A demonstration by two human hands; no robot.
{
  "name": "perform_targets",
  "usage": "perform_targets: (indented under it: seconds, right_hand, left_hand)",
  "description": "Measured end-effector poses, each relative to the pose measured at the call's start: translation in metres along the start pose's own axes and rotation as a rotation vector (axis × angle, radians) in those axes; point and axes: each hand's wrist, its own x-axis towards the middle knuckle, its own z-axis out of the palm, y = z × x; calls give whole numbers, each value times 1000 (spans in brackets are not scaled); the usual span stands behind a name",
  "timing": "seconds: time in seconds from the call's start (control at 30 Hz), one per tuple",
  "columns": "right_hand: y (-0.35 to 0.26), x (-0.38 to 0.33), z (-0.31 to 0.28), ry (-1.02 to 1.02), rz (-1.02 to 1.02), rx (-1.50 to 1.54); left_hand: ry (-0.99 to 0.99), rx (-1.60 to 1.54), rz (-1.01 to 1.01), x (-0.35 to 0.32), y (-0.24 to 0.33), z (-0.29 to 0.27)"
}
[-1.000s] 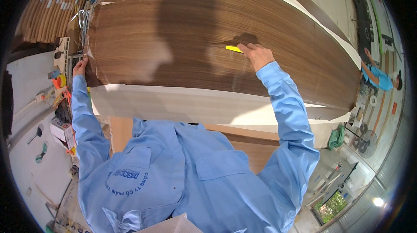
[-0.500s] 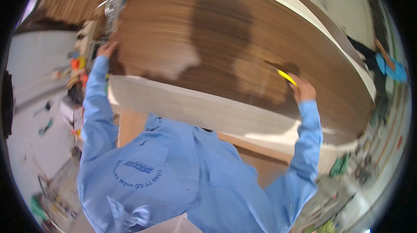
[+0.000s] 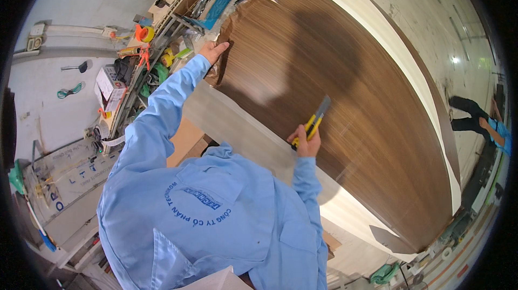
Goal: The person removes a large wood-veneer panel from a vacuum press machine with a coworker, then uses a utility knife to trim the excess veneer around the panel's edges. The trimmed veneer pieces are peeled away and discarded.
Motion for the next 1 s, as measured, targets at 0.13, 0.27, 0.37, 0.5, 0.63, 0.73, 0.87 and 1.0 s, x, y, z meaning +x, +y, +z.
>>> perform_targets:
  seconds: [0.13, 0.27, 0.37, 0.5, 0.63, 0.73, 0.87, 1.0]
  right_hand:
    - [0, 16, 36, 39, -115, -107]
    - [4, 13, 38, 49, -173, -110]
    - [2, 12, 37, 45, -174, -143]
    - [-20, 20, 43, 0, -36, -49]
    - [-57, 49, 72, -220, -185, -374]
    - [-87, 93, 106, -401, -159, -770]
    - [-98, 144, 172, -472, -481, -1117]
    - [-91, 155, 219, -488, -734, -1251]
  left_hand:
    - [-98, -212, 163, -10, 20, 1]
    - [-174, -87, 26, -14, 32, 4]
    - [-18, -58, 141, -17, 29, 11]
    - [18, -134, -70, -8, 8, 0]
    - [43, 187, -121, 18, -20, -37]
    - [1, 256, -136, 30, -35, -45]
    - [181, 113, -27, 25, -43, -32]
    - [217, -4, -46, 26, -41, -24]
